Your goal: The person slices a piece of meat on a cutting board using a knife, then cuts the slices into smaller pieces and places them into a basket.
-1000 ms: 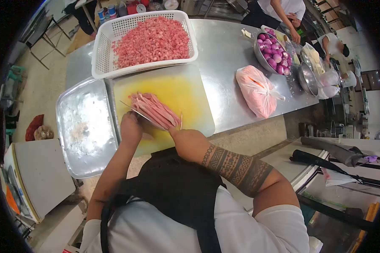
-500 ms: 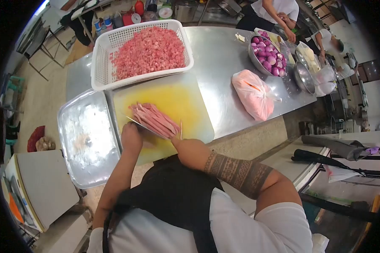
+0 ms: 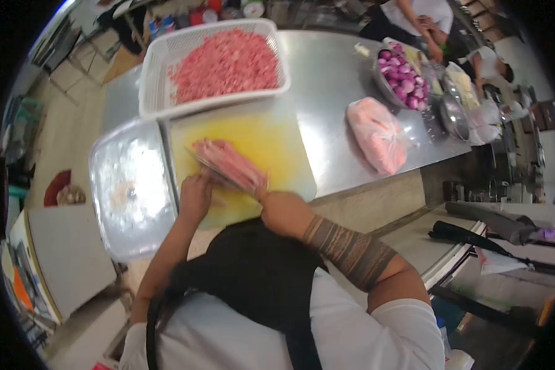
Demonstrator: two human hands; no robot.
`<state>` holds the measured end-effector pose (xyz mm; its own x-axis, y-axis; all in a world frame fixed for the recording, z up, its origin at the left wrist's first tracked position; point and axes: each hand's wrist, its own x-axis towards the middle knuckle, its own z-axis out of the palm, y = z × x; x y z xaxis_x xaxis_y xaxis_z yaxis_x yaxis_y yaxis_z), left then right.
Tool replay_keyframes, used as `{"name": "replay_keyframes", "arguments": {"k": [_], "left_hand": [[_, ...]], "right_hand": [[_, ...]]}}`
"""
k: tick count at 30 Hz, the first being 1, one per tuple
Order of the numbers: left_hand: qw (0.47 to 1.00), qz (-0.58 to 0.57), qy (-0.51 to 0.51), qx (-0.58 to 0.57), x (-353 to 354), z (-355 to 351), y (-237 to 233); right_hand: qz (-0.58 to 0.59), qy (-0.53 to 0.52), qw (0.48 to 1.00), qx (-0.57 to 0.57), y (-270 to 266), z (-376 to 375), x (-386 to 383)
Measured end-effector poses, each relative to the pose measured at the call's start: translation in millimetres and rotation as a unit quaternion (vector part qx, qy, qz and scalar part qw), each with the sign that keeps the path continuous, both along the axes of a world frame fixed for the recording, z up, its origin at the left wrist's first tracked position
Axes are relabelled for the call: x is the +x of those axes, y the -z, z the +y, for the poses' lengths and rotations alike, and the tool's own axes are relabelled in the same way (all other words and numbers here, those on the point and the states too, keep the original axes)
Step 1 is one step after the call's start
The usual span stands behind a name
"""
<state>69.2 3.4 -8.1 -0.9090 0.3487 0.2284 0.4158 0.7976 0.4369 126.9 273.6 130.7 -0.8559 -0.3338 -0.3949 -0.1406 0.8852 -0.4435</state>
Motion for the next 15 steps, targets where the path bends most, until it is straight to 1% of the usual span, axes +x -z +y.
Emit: {"name": "replay_keyframes", "arguments": {"k": [2,3,6,10,13,15], "left_hand": [[0.999,-0.010,0.002,-0.035,2.9,-11.4,0.1],[0.999,-0.018,0.006,-0.051,4.8,-17.9,-5.5],[0.998,-0.061,-0.010,-0.009,7.9,-31.7,-18.9],[0.997,-0.067,-0.032,0.019,12.2,-31.0,-16.8],[0.998,-0.023,-0.046,0.047,15.1,-19.2,-13.5],[0.997,-0.015,-0.050,0.055,12.8,-8.0,-11.4]], "right_hand": [[-0.011,0.001,1.000,0.011,-3.8,-1.8,-1.9],[0.007,0.002,1.000,0.003,0.3,-0.8,-0.5],[0.034,0.007,0.999,-0.019,2.9,0.4,0.8],[0.036,0.026,0.998,-0.052,2.1,-0.5,-2.0],[0.039,0.026,0.997,-0.062,-0.1,-3.6,-2.3],[0.037,0.029,0.997,-0.056,-0.2,-6.9,-2.6]]}}
